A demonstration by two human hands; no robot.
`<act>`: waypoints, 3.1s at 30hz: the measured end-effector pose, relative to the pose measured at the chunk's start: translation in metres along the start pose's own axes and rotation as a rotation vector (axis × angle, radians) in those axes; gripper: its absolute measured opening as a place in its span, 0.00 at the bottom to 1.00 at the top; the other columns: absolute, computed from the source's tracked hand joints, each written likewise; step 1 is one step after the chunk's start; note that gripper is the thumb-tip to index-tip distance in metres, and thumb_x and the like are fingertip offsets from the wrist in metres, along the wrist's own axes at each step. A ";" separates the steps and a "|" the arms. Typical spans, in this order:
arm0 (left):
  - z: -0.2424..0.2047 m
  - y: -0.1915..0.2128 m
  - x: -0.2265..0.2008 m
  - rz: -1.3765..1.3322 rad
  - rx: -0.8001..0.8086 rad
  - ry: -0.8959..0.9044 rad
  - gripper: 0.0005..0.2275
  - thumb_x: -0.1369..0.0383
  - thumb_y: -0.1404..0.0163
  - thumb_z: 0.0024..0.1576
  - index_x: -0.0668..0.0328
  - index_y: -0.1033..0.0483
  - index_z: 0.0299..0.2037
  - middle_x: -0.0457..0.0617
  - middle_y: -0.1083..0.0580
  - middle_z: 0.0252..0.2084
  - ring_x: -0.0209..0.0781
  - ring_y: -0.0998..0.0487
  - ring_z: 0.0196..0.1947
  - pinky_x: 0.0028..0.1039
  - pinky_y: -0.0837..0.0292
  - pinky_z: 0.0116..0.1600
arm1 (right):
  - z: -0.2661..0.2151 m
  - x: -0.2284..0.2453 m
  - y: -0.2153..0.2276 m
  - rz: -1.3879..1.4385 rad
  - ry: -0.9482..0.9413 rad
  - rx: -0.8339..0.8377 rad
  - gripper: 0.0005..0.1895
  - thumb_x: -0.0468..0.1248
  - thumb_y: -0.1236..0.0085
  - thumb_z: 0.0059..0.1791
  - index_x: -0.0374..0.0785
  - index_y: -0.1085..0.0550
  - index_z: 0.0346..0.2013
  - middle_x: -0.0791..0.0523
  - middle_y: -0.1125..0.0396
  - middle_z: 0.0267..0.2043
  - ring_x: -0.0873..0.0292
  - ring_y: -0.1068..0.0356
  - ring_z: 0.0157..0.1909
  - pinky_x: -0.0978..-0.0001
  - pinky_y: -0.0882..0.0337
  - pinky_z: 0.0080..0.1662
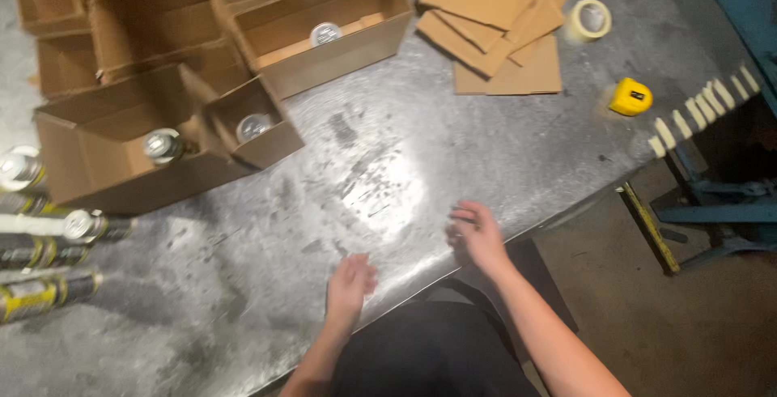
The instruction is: The person assembles small cardboard boxes by hand, secures them with tape, and then places a spray can into each box.
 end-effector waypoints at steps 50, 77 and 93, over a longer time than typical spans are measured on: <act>-0.121 -0.210 -0.071 0.243 -0.178 0.162 0.12 0.62 0.46 0.70 0.48 0.09 0.54 0.37 0.08 0.45 0.28 0.12 0.37 0.19 0.18 0.55 | 0.462 0.275 -0.036 0.212 -0.243 -0.298 0.27 0.25 0.14 0.38 0.42 0.22 0.45 0.55 0.19 0.32 0.60 0.21 0.32 0.54 0.21 0.32; -0.131 -0.050 -0.296 0.367 -0.043 -0.497 0.17 0.58 0.48 0.70 0.51 0.18 0.64 0.47 0.19 0.68 0.44 0.18 0.65 0.38 0.22 0.70 | -0.012 0.136 0.258 0.455 0.834 -0.589 0.24 0.26 0.52 0.68 0.56 0.34 0.74 0.56 0.34 0.54 0.65 0.38 0.43 0.71 0.34 0.45; -0.126 0.078 -0.200 -0.159 -0.061 -0.733 0.15 0.82 0.35 0.59 0.59 0.16 0.54 0.48 0.16 0.45 0.36 0.20 0.45 0.36 0.17 0.56 | -0.016 0.101 0.065 0.221 0.548 0.083 0.29 0.63 0.57 0.68 0.56 0.30 0.78 0.67 0.24 0.51 0.75 0.28 0.44 0.84 0.35 0.45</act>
Point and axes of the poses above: each hand's wrist, its own z-axis towards the middle knuckle, its own y-axis out of the back of the hand, x = y × z, the point moved 1 cm from there along z, towards the middle knuckle
